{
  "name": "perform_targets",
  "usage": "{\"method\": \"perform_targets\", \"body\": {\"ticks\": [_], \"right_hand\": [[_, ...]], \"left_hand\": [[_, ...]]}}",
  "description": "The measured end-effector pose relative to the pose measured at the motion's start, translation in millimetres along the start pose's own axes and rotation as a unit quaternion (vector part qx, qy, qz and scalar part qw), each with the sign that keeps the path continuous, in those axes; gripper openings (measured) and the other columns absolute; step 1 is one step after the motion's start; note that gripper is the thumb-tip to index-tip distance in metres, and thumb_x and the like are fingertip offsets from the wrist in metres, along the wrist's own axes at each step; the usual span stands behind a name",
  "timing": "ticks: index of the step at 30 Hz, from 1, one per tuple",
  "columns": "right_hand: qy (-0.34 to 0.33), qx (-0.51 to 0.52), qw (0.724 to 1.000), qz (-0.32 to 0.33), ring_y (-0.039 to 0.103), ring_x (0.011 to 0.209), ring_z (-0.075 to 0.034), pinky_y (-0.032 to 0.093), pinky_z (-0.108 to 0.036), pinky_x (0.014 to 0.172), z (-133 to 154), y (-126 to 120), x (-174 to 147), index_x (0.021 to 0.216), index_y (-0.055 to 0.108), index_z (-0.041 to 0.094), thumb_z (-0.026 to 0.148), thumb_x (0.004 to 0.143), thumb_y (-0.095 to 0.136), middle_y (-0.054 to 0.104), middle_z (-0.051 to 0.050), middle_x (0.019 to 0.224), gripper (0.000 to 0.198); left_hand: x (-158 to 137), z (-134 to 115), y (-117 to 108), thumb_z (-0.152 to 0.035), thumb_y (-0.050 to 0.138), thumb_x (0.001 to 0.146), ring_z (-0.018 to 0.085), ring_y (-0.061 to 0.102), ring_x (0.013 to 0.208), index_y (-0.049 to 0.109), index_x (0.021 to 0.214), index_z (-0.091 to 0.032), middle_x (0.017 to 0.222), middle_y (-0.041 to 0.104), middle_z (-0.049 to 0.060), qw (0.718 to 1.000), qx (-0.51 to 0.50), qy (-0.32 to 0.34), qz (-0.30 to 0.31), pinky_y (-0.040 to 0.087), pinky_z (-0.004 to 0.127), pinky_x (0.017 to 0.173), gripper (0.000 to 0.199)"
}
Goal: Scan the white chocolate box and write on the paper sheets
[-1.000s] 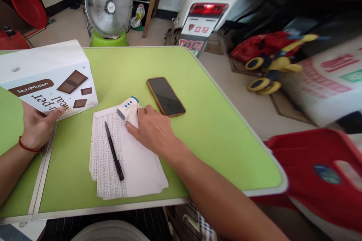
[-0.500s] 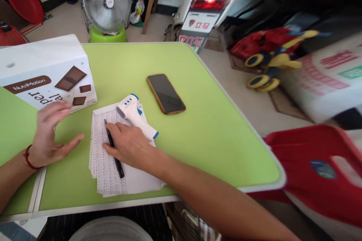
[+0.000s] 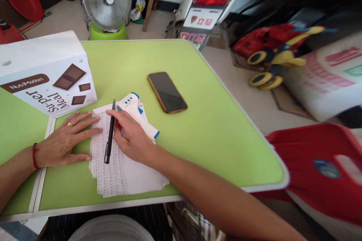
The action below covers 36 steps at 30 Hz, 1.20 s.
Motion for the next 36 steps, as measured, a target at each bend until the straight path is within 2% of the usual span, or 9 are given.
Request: {"method": "perform_targets", "body": {"ticks": [2,5,8,12,15,20,25,30,36], "right_hand": [[0.029,0.055,0.998,-0.013,0.058,0.094,-0.019,0.052,-0.038,0.085,-2,2,-1,0.124,0.042,0.023,0.021,0.091,0.046,0.057,-0.008,0.106,0.034],[0.057,0.127,0.990,-0.037,0.056,0.082,-0.016,0.051,-0.033,0.075,-4,5,-3,0.114,0.045,0.024,0.035,0.087,0.059,0.056,-0.004,0.095,0.032],[0.059,0.152,0.986,-0.026,0.053,0.071,-0.013,0.048,-0.030,0.066,-2,6,-3,0.103,0.051,0.023,0.044,0.092,0.050,0.055,0.000,0.081,0.024],[0.053,0.107,0.993,-0.013,0.058,0.076,-0.015,0.049,-0.032,0.071,3,5,0,0.108,0.059,0.023,0.039,0.096,0.038,0.062,-0.002,0.085,0.028],[0.063,0.052,0.997,-0.016,0.062,0.083,-0.016,0.051,-0.033,0.074,4,6,2,0.110,0.059,0.022,0.030,0.093,0.043,0.067,-0.004,0.094,0.025],[0.013,-0.020,0.999,-0.026,0.065,0.084,-0.017,0.053,-0.034,0.077,2,9,1,0.100,0.062,0.022,0.021,0.086,0.048,0.071,-0.004,0.093,0.019],[0.043,-0.015,0.999,-0.025,0.064,0.072,-0.014,0.052,-0.029,0.067,-1,12,1,0.092,0.063,0.022,0.021,0.084,0.053,0.071,-0.001,0.083,0.013],[0.023,-0.008,1.000,-0.003,0.065,0.076,-0.014,0.053,-0.030,0.070,-2,13,3,0.093,0.063,0.020,0.022,0.085,0.052,0.071,-0.003,0.087,0.014],[0.066,-0.003,0.998,-0.008,0.065,0.072,-0.014,0.053,-0.028,0.066,1,11,4,0.090,0.064,0.022,0.021,0.083,0.051,0.072,-0.002,0.083,0.015]], "left_hand": [[0,0,0,-0.061,0.055,0.087,0.038,0.030,0.140,0.045,0.139,-0.023,0.150,0.038,0.014,1.000,-0.005,-0.006,0.002,0.021,0.060,0.113,0.066],[0,1,1,-0.061,0.057,0.085,0.039,0.031,0.139,0.047,0.138,-0.023,0.150,0.038,0.014,1.000,-0.011,-0.011,-0.001,0.022,0.061,0.112,0.066],[0,1,2,-0.061,0.057,0.085,0.039,0.031,0.139,0.047,0.137,-0.023,0.150,0.038,0.014,1.000,-0.009,-0.011,-0.001,0.022,0.062,0.112,0.066],[0,0,1,-0.062,0.056,0.085,0.039,0.031,0.139,0.047,0.137,-0.023,0.150,0.038,0.014,1.000,-0.006,-0.015,0.003,0.023,0.062,0.112,0.065],[0,0,1,-0.061,0.057,0.085,0.040,0.032,0.138,0.048,0.136,-0.024,0.150,0.038,0.013,1.000,-0.021,-0.020,0.001,0.023,0.062,0.112,0.064],[0,0,1,-0.059,0.060,0.084,0.041,0.034,0.136,0.049,0.136,-0.025,0.149,0.040,0.013,0.999,-0.044,-0.020,-0.015,0.024,0.064,0.111,0.064],[0,1,2,-0.059,0.060,0.084,0.040,0.034,0.137,0.048,0.137,-0.025,0.149,0.040,0.013,0.999,-0.036,-0.019,-0.011,0.024,0.063,0.111,0.064],[0,0,1,-0.061,0.057,0.085,0.040,0.033,0.137,0.047,0.138,-0.024,0.149,0.039,0.013,1.000,-0.021,-0.016,-0.002,0.025,0.062,0.111,0.065],[0,1,1,-0.062,0.056,0.086,0.039,0.033,0.137,0.048,0.137,-0.024,0.150,0.038,0.013,1.000,-0.013,-0.015,0.004,0.024,0.061,0.111,0.064]]}}
Point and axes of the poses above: each hand's wrist, its own x-axis towards the middle knuckle, its own y-axis out of the palm, z = x × y, the point moved 1 cm from there along x, towards the middle knuckle
